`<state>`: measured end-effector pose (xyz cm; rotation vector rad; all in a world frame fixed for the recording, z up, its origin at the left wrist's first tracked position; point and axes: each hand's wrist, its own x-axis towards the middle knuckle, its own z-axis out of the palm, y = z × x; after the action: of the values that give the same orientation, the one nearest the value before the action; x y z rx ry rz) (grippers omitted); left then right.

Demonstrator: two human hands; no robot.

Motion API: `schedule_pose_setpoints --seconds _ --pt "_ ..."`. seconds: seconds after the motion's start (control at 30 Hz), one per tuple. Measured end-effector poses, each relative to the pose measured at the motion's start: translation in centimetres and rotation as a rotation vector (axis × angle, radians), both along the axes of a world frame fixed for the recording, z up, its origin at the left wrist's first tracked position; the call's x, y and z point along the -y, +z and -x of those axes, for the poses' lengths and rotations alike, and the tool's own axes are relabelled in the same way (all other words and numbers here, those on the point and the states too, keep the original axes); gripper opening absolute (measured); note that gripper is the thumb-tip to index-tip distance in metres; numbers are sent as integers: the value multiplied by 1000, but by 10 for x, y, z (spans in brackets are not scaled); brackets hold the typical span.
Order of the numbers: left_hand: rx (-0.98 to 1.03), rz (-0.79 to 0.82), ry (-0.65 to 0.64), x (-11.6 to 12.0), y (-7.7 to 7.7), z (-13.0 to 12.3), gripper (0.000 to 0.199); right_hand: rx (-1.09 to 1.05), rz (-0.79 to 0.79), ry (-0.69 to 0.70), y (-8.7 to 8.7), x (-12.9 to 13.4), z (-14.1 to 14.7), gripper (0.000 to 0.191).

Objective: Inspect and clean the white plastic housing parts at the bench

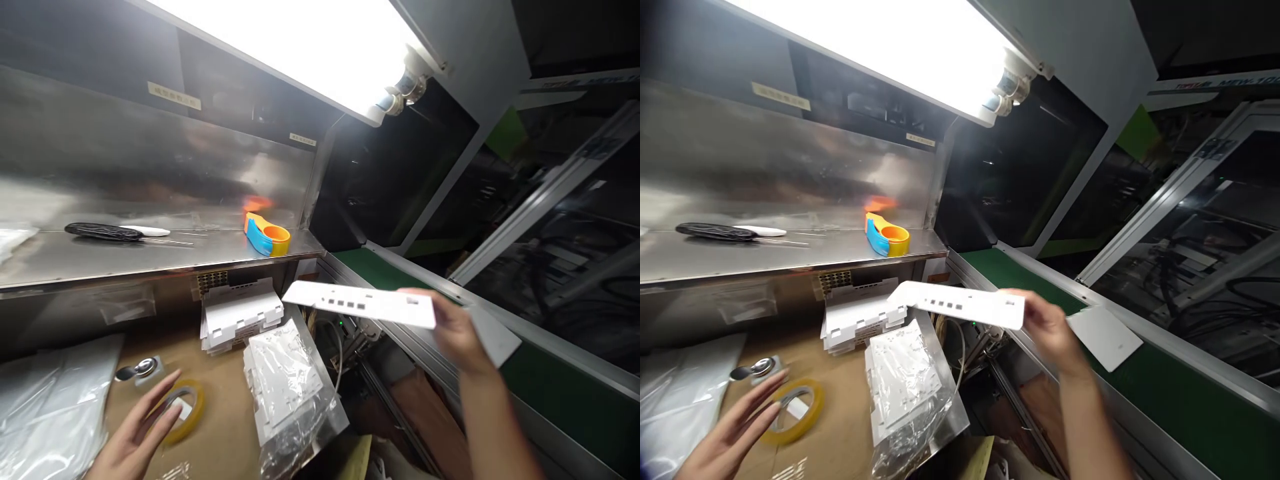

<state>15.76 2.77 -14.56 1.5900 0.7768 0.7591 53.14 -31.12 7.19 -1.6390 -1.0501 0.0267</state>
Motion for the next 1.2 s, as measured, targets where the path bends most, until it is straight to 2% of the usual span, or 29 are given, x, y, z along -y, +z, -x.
schedule_pose_setpoints --seconds 0.07,0.13,0.2,0.3,0.47,0.67,0.87,1.2 --pt "89 38 -66 5 34 -16 70 -126 -35 254 -27 -36 46 31" --pt "279 42 -101 13 65 -20 82 -175 -51 406 -55 -73 84 26" --pt "379 72 -73 20 89 -11 81 -214 -111 495 -78 -104 113 23" --pt "434 118 26 26 109 19 78 -276 -235 537 -103 -135 145 24" --pt "425 39 182 27 120 70 72 -249 -210 455 -121 -163 177 21" --pt "368 -36 309 31 123 102 77 -261 -190 535 -127 -184 196 26" --pt "264 -173 335 33 125 115 72 -284 -135 539 -140 -190 202 27" --pt "224 -96 423 39 130 113 78 -332 -57 502 -147 -190 207 31"
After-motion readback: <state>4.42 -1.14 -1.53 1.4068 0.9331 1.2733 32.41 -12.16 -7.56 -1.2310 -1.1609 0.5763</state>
